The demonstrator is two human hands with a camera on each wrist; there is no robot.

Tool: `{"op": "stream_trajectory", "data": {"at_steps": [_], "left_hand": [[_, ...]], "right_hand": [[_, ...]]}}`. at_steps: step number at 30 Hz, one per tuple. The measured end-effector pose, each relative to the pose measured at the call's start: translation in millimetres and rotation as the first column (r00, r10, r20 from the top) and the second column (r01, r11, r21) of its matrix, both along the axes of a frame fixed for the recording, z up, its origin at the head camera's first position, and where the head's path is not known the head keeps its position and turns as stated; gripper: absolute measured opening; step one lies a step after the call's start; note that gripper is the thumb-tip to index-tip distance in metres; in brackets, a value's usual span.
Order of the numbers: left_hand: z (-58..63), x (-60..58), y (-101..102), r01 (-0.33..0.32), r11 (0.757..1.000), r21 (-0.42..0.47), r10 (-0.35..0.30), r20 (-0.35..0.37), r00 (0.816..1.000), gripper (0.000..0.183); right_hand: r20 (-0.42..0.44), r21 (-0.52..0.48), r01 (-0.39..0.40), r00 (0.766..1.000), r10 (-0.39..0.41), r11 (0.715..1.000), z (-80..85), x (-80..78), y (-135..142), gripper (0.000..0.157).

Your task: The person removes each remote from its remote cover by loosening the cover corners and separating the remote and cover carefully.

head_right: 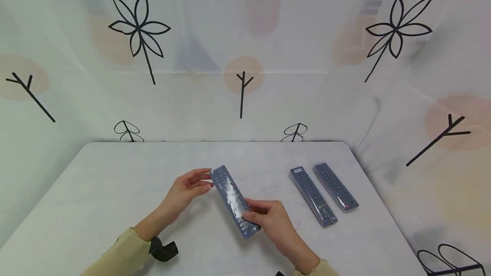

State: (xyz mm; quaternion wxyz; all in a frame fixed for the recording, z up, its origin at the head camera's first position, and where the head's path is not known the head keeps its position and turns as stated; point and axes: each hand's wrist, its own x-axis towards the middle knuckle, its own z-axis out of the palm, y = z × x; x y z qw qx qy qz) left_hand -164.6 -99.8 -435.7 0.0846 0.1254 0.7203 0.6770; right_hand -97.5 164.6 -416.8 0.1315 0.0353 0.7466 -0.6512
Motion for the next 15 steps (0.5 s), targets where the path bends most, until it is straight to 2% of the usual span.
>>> {"op": "stream_trajectory", "data": {"at_steps": [3,8,15], "left_hand": [[-0.4,-0.9,-0.3,-0.033,0.999,0.013,0.033,0.0,0.999,0.045],[0.6,-1.7,-1.6,-0.074,0.997,0.032,0.074,0.001,0.997,0.04],[3.2,-3.5,-4.4,-0.02,0.996,0.091,0.019,0.015,1.0,0.047]], "right_hand": [[0.019,-0.008,-0.028,0.999,0.028,1.0,-0.5,0.1,-1.0,0.047],[0.03,-0.052,-0.122,0.992,0.124,0.991,-1.9,-0.2,1.0,0.049],[0.045,-0.133,-0.205,0.976,0.212,0.97,-2.3,-1.6,3.4,0.049]]}}
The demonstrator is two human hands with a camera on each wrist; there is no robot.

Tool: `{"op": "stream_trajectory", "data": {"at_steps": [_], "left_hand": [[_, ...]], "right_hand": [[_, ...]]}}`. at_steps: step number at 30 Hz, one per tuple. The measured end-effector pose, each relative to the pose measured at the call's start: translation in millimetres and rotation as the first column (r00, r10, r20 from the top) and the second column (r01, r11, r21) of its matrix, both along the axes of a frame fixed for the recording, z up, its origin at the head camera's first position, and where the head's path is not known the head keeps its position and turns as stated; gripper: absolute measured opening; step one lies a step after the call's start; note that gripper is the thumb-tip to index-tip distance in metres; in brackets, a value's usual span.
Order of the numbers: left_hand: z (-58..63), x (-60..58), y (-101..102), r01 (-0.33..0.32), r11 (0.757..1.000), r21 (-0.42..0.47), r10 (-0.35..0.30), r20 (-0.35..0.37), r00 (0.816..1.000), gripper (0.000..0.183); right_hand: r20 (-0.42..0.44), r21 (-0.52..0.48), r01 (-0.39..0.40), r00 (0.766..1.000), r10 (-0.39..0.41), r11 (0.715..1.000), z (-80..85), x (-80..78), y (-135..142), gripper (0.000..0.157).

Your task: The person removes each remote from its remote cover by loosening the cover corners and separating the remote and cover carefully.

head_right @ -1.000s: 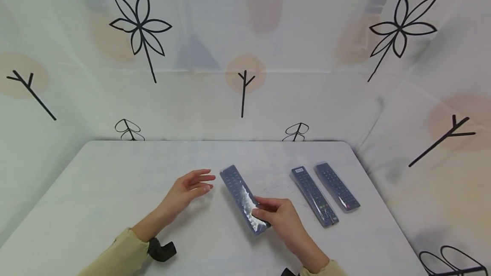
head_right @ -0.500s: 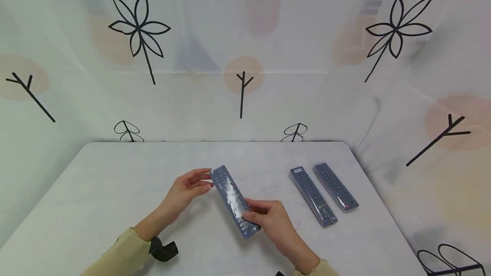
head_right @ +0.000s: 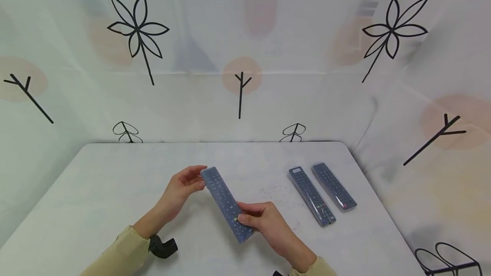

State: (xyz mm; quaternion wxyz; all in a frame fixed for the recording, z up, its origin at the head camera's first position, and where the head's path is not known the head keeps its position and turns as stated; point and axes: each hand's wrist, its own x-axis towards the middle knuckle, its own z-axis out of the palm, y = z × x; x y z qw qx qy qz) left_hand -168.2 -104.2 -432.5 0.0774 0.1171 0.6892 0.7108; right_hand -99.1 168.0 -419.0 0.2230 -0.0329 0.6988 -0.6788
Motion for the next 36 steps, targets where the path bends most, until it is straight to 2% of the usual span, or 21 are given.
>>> {"op": "stream_trajectory", "data": {"at_steps": [5,8,10,13,16,23,32,36], "left_hand": [[0.3,-2.1,-1,0.042,0.998,0.047,-0.042,0.004,0.999,0.053],[0.6,-3.2,-1,0.107,0.99,0.094,-0.105,-0.024,0.994,0.058],[0.4,-4.2,-1,0.176,0.975,0.132,-0.17,-0.057,0.984,0.062],[0.8,-4.6,0,0.286,0.94,0.185,-0.27,-0.111,0.957,0.061],[0.9,-4.8,2,0.337,0.917,0.215,-0.312,-0.143,0.939,0.058],[4.0,-2.9,5,0.279,0.925,0.259,-0.255,-0.123,0.959,0.047],[6.4,-1.4,6,0.22,0.931,0.291,-0.198,-0.104,0.975,0.056],[7.4,-0.2,7,0.169,0.944,0.284,-0.15,-0.085,0.985,0.051]], "right_hand": [[0.01,-0.033,-0.034,0.999,0.034,0.999,1.1,0.4,0,0.047],[0.029,-0.086,-0.064,0.997,0.067,0.994,1.5,1.3,-1,0.045],[0.038,-0.14,-0.1,0.994,0.107,0.985,1.1,2.0,-1,0.045],[0.029,-0.217,-0.166,0.984,0.176,0.962,-1.7,2.0,-1,0.045],[0.018,-0.267,-0.215,0.974,0.228,0.94,-5.2,0.8,-2,0.044],[0.031,-0.286,-0.261,0.959,0.281,0.922,-10.6,-2.1,-7,0.045],[0.029,-0.237,-0.254,0.963,0.268,0.938,-11.7,-4.3,-11,0.045],[0.028,-0.235,-0.257,0.962,0.271,0.937,-12.2,-5.4,-11,0.046]]}}
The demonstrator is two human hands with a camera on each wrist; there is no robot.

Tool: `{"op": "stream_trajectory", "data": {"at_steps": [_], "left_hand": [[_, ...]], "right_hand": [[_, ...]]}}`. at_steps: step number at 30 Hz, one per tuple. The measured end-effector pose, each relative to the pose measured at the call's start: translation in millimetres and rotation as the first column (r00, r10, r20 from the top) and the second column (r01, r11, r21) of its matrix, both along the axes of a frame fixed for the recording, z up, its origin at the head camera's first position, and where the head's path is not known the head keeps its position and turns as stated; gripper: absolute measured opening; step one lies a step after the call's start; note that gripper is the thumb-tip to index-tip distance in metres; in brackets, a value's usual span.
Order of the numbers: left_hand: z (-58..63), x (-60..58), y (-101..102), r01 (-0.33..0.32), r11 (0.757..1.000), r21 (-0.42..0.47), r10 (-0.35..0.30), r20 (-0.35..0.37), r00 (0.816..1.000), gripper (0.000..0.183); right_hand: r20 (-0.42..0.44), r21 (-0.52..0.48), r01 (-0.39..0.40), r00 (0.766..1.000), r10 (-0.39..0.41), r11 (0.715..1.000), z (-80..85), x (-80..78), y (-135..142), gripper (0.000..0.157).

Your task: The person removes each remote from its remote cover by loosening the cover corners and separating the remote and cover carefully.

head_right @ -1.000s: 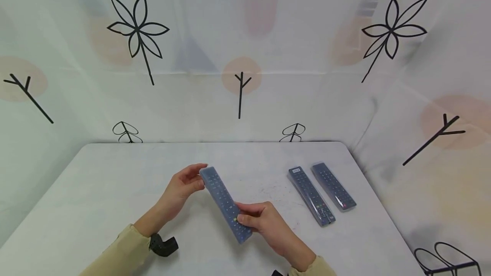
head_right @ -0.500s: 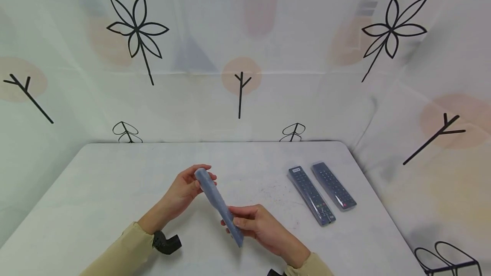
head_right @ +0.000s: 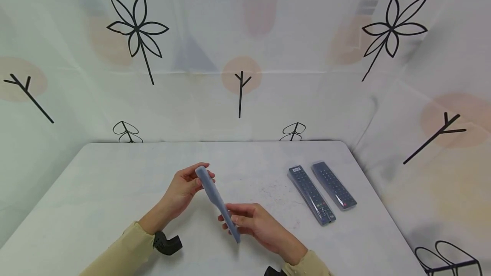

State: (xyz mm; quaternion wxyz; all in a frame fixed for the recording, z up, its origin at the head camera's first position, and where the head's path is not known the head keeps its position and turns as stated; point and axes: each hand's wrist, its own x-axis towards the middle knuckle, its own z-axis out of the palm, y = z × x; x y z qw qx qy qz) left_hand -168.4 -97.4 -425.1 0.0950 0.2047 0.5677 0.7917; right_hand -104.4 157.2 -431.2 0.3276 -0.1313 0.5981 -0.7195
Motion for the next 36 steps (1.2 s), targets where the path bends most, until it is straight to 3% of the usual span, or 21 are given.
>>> {"op": "stream_trajectory", "data": {"at_steps": [7,12,18,22,30,33,36], "left_hand": [[3.1,1.8,2,-0.094,0.995,0.035,0.094,0.006,0.996,0.033],[5.7,2.2,2,-0.122,0.991,0.053,0.123,-0.015,0.992,0.032],[11.1,4.4,1,-0.166,0.986,0.023,0.167,-0.006,0.986,0.03],[14.7,5.7,1,-0.225,0.974,-0.031,0.225,0.011,0.974,0.032],[23.1,10.4,6,-0.313,0.935,-0.165,0.316,-0.012,0.949,0.043],[25.2,12.5,9,-0.34,0.916,-0.214,0.337,-0.051,0.94,0.039],[27.0,15.4,11,-0.367,0.892,-0.264,0.352,-0.103,0.93,0.037]], "right_hand": [[-0.047,0.023,-0.003,0.999,0.004,1.0,-1.3,-3.7,-1,0.047],[-0.125,0.139,0.122,0.987,-0.105,0.983,-0.4,-6.8,-4,0.049],[-0.266,0.134,0.272,0.936,-0.23,0.953,4.8,-6.6,-6,0.051],[-0.424,0.107,0.363,0.859,-0.288,0.926,8.8,-7.6,-7,0.045],[-0.686,-0.021,0.459,0.64,-0.346,0.888,22.8,-13.7,-12,0.042],[-0.729,-0.054,0.458,0.589,-0.348,0.887,27.9,-15.8,-16,0.043],[-0.745,-0.07,0.457,0.567,-0.351,0.887,31.9,-17.0,-20,0.044]]}}
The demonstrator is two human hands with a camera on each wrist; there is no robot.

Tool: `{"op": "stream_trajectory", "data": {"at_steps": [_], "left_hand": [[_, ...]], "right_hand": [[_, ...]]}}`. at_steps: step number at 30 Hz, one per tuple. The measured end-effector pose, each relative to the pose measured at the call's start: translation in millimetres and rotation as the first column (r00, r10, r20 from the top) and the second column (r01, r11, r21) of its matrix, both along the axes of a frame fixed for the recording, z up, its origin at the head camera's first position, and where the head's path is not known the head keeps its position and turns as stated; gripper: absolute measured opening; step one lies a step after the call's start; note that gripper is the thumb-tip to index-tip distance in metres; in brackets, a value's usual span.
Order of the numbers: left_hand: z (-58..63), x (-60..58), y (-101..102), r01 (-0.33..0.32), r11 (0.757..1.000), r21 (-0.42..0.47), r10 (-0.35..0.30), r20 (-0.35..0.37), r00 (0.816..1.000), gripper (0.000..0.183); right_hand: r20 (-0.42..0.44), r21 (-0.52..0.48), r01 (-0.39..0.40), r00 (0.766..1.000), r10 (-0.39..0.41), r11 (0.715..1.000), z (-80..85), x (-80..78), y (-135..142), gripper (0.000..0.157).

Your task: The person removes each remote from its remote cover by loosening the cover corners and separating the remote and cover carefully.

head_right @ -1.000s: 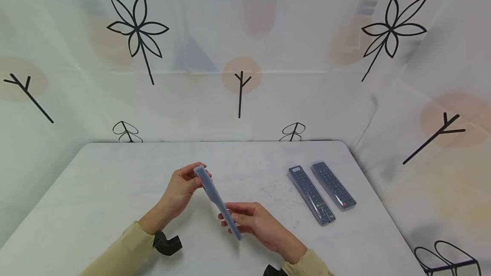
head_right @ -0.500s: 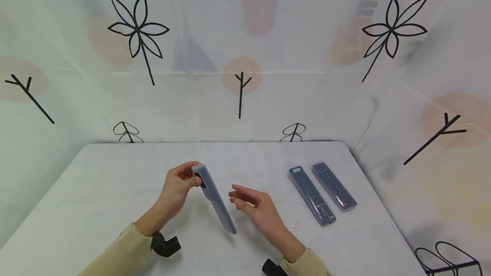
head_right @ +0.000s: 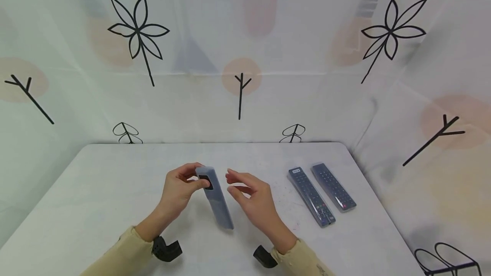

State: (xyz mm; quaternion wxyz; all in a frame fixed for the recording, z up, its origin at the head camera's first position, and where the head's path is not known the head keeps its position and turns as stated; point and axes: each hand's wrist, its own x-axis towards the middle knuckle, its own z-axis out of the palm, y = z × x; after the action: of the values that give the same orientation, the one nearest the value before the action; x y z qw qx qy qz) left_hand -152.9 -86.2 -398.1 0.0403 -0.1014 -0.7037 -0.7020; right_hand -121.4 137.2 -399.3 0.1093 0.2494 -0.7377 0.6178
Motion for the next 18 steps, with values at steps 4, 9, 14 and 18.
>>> {"op": "stream_trajectory", "data": {"at_steps": [4,9,14,18], "left_hand": [[1.8,4.5,2,-0.027,0.997,-0.07,0.023,-0.051,0.998,0.036],[1.2,6.9,6,-0.068,0.99,-0.123,0.052,-0.135,0.99,0.035],[-0.7,8.8,9,-0.1,0.984,-0.149,0.066,-0.217,0.974,0.036],[-0.7,9.8,13,-0.125,0.978,-0.166,0.082,-0.244,0.966,0.038]], "right_hand": [[-0.036,-0.001,0.008,0.999,-0.008,1.0,4.4,-0.7,-5,0.043],[-0.087,0.001,0.009,0.996,-0.009,1.0,9.3,-1.6,-12,0.042],[-0.154,0.014,0.013,0.988,-0.011,1.0,10.9,-4.0,-18,0.039],[-0.216,0.025,0.007,0.976,-0.001,1.0,9.5,-7.1,-21,0.036]]}}
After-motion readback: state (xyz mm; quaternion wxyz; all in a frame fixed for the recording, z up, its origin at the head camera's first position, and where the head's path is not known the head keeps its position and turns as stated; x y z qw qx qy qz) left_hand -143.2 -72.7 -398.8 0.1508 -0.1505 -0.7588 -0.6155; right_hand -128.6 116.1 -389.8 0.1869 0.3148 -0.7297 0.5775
